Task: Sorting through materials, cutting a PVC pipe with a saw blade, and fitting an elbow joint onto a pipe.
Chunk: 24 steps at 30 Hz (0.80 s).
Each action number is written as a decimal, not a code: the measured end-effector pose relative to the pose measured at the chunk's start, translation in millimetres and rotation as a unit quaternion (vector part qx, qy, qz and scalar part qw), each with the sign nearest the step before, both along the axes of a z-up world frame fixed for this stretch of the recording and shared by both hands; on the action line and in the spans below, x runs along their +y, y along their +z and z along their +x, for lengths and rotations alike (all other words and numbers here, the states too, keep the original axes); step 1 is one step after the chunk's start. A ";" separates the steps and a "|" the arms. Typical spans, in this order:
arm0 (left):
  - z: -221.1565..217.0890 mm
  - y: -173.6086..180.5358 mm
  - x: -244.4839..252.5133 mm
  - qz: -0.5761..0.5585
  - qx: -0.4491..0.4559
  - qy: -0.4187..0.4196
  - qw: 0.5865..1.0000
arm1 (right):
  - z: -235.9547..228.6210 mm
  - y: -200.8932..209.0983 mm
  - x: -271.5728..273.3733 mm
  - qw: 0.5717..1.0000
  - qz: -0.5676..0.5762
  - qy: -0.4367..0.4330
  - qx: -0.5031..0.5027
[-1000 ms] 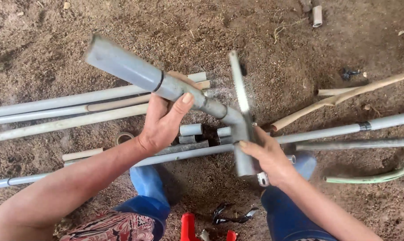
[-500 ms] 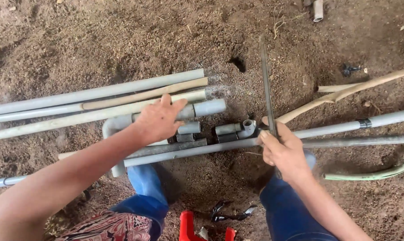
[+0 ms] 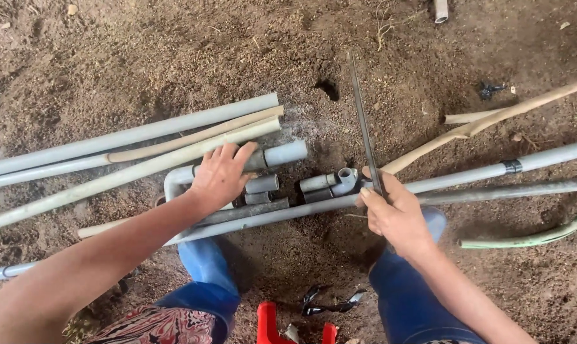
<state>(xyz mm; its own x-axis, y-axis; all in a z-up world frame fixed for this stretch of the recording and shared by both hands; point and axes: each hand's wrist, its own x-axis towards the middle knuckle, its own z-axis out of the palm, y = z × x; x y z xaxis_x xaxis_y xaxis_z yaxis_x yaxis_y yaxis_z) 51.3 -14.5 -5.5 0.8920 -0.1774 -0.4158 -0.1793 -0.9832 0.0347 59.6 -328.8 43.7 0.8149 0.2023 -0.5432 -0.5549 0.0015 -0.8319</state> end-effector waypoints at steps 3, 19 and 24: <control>-4.7 -5.0 1.7 -0.011 -0.027 -0.007 1.000 | -0.6 -0.2 -1.2 1.000 0.000 -0.005 0.001; 1.9 -32.9 1.8 0.031 -0.131 -0.097 0.986 | -2.0 -1.4 0.8 1.000 -0.005 0.017 0.004; -0.2 -36.5 4.6 0.030 -0.149 -0.098 0.984 | -1.2 -1.6 0.7 0.999 -0.015 0.028 -0.011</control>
<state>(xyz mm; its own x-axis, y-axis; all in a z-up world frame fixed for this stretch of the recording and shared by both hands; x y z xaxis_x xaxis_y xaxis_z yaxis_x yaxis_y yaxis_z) 51.1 -9.9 -41.9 0.9265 -0.3421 -0.1566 -0.3599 -0.9271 -0.1044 58.4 -328.1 42.1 0.8142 0.2315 -0.5325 -0.5356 -0.0547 -0.8427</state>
